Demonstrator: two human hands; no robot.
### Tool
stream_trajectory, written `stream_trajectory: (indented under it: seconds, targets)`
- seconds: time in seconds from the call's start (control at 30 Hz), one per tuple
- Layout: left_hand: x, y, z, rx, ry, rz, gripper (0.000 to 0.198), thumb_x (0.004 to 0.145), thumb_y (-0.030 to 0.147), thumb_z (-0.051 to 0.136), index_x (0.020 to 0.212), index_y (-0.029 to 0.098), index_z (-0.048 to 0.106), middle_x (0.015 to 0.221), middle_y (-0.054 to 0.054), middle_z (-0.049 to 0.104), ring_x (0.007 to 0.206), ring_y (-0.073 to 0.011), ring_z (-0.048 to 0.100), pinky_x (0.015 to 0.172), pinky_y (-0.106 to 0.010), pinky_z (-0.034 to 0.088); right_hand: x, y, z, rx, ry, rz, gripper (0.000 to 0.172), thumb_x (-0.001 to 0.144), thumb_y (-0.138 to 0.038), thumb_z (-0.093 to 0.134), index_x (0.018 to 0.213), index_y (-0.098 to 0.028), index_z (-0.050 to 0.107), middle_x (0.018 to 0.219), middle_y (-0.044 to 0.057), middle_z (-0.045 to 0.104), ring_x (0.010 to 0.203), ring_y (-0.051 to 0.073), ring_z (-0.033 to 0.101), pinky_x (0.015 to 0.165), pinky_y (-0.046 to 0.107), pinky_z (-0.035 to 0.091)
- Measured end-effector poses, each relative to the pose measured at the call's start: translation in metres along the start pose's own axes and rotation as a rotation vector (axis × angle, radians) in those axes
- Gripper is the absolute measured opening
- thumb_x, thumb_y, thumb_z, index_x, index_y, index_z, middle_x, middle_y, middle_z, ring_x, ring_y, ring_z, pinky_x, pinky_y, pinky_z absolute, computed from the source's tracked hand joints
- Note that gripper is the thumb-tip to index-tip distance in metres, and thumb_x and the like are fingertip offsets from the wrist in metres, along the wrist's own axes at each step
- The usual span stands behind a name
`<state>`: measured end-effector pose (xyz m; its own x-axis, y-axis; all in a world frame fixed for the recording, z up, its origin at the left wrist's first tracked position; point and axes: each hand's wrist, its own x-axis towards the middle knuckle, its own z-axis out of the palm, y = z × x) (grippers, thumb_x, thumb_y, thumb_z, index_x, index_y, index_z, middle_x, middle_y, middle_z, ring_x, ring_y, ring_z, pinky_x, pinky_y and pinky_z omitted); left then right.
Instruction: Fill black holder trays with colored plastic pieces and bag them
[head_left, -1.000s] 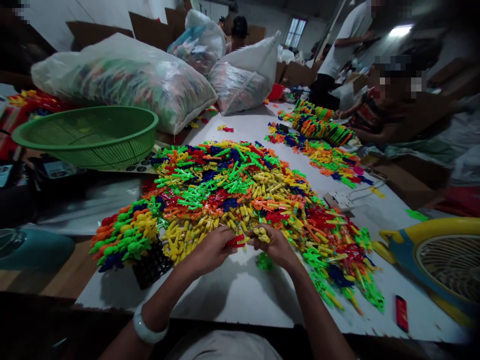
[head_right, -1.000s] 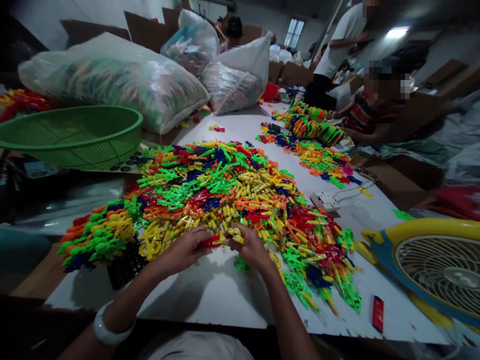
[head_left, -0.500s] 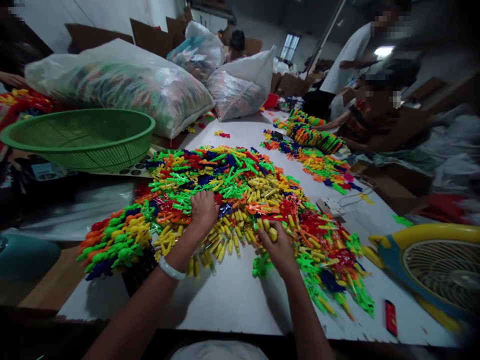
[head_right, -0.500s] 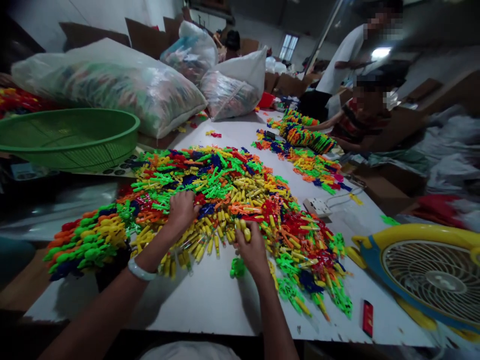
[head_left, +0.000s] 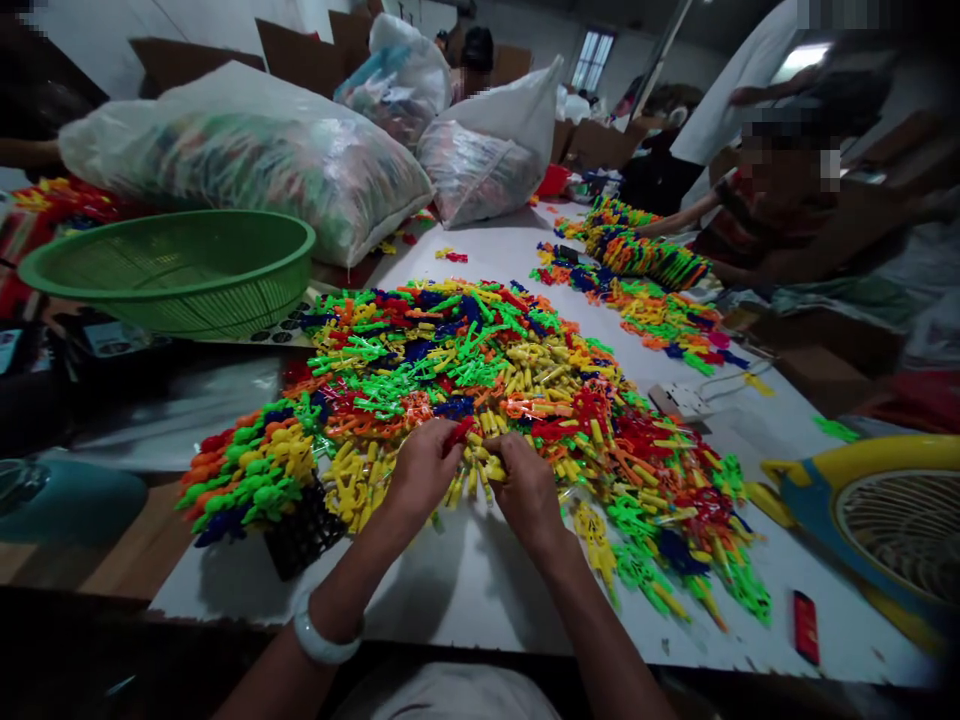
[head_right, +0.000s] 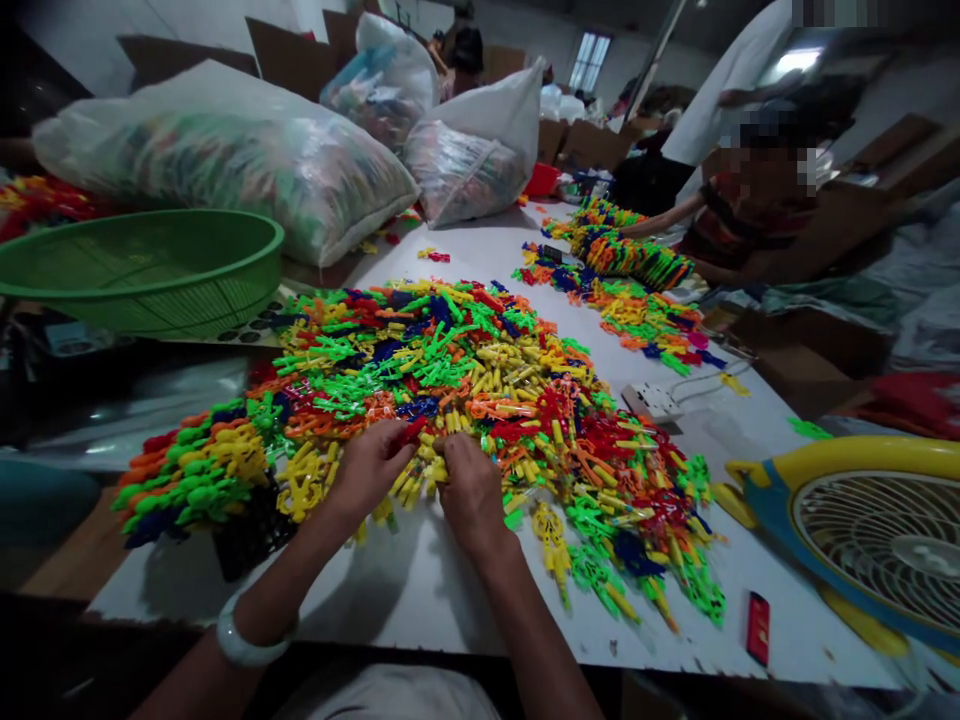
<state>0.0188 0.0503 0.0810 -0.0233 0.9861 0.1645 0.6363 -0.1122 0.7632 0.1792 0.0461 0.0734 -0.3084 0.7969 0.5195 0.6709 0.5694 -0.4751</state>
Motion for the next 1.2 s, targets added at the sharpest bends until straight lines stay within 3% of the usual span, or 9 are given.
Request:
stream_trajectory:
  seconds: [0.23, 0.43, 0.53, 0.6, 0.67, 0.8, 0.97, 1.07, 1.2]
  targets:
    - [-0.001, 0.004, -0.005, 0.109, -0.079, 0.039, 0.013, 0.083, 0.015, 0.053, 0.086, 0.02, 0.065, 0.084, -0.004, 0.065, 0.082, -0.0183, 0.058, 0.074, -0.029, 0.043, 0.004, -0.004, -0.003, -0.157, -0.02, -0.139, 0.023, 0.093, -0.011, 0.044, 0.084, -0.021, 0.063, 0.081, 0.008, 0.066, 0.08, 0.021, 0.06, 0.076, 0.032, 0.048]
    - [0.001, -0.003, -0.017, 0.001, -0.343, 0.124, 0.009, 0.082, 0.021, 0.059, 0.084, 0.021, 0.068, 0.082, -0.002, 0.065, 0.079, -0.0171, 0.059, 0.069, -0.026, 0.043, 0.005, 0.027, 0.0, 0.307, -0.118, 0.127, 0.004, 0.082, -0.021, 0.062, 0.083, -0.021, 0.066, 0.077, 0.004, 0.07, 0.07, 0.018, 0.064, 0.064, 0.029, 0.051]
    - [-0.001, -0.007, -0.018, -0.005, -0.45, 0.108, 0.009, 0.082, 0.026, 0.061, 0.086, 0.022, 0.069, 0.078, -0.001, 0.065, 0.072, -0.0163, 0.059, 0.063, -0.025, 0.042, -0.002, 0.041, -0.01, 0.475, -0.22, 0.302, 0.013, 0.077, -0.034, 0.068, 0.079, -0.021, 0.066, 0.073, 0.001, 0.07, 0.065, 0.019, 0.064, 0.058, 0.029, 0.05]
    - [0.001, -0.01, -0.022, -0.022, -0.425, 0.15, 0.021, 0.084, 0.034, 0.061, 0.101, 0.024, 0.068, 0.089, -0.002, 0.068, 0.081, -0.018, 0.062, 0.07, -0.027, 0.046, -0.006, 0.049, -0.031, 0.441, -0.158, 0.399, 0.019, 0.077, -0.04, 0.068, 0.081, -0.021, 0.066, 0.073, 0.001, 0.069, 0.064, 0.019, 0.063, 0.057, 0.031, 0.05]
    - [0.009, -0.013, -0.028, 0.025, -0.297, 0.176, 0.03, 0.089, 0.038, 0.054, 0.114, 0.024, 0.064, 0.107, -0.006, 0.068, 0.097, -0.0202, 0.062, 0.084, -0.03, 0.047, -0.007, 0.059, -0.058, 0.28, 0.037, 0.462, 0.023, 0.078, -0.043, 0.066, 0.086, -0.022, 0.066, 0.081, 0.003, 0.071, 0.069, 0.021, 0.064, 0.062, 0.033, 0.051]
    - [0.042, -0.018, -0.026, 0.304, -0.054, 0.065, 0.025, 0.092, 0.028, 0.048, 0.107, 0.019, 0.066, 0.109, -0.012, 0.067, 0.106, -0.0254, 0.058, 0.092, -0.038, 0.044, -0.002, 0.072, -0.089, -0.111, 0.329, 0.375, 0.026, 0.082, -0.045, 0.06, 0.091, -0.021, 0.068, 0.109, 0.01, 0.069, 0.098, 0.027, 0.062, 0.083, 0.042, 0.05]
    - [0.072, -0.011, 0.014, 0.375, -0.058, 0.003, 0.016, 0.072, 0.017, 0.073, 0.086, 0.017, 0.067, 0.099, -0.013, 0.066, 0.103, -0.0292, 0.056, 0.091, -0.039, 0.042, -0.006, 0.054, -0.038, 0.13, 0.043, 0.457, 0.029, 0.086, -0.047, 0.056, 0.099, -0.023, 0.065, 0.073, 0.003, 0.068, 0.061, 0.021, 0.062, 0.056, 0.032, 0.048]
    - [0.074, -0.007, 0.028, 0.365, -0.05, -0.04, 0.028, 0.062, 0.011, 0.079, 0.086, 0.015, 0.066, 0.099, -0.013, 0.064, 0.104, -0.0297, 0.055, 0.091, -0.04, 0.04, -0.014, 0.039, -0.008, 0.26, -0.03, 0.43, 0.024, 0.089, -0.04, 0.052, 0.101, -0.022, 0.061, 0.082, 0.005, 0.07, 0.07, 0.022, 0.065, 0.059, 0.032, 0.05]
    - [0.069, -0.01, 0.019, 0.267, -0.001, -0.056, 0.029, 0.069, 0.016, 0.073, 0.097, 0.013, 0.064, 0.104, -0.015, 0.061, 0.108, -0.0313, 0.053, 0.094, -0.042, 0.04, -0.016, 0.028, -0.004, 0.431, -0.113, 0.448, 0.022, 0.089, -0.039, 0.053, 0.101, -0.022, 0.059, 0.087, 0.005, 0.071, 0.073, 0.02, 0.067, 0.066, 0.031, 0.052]
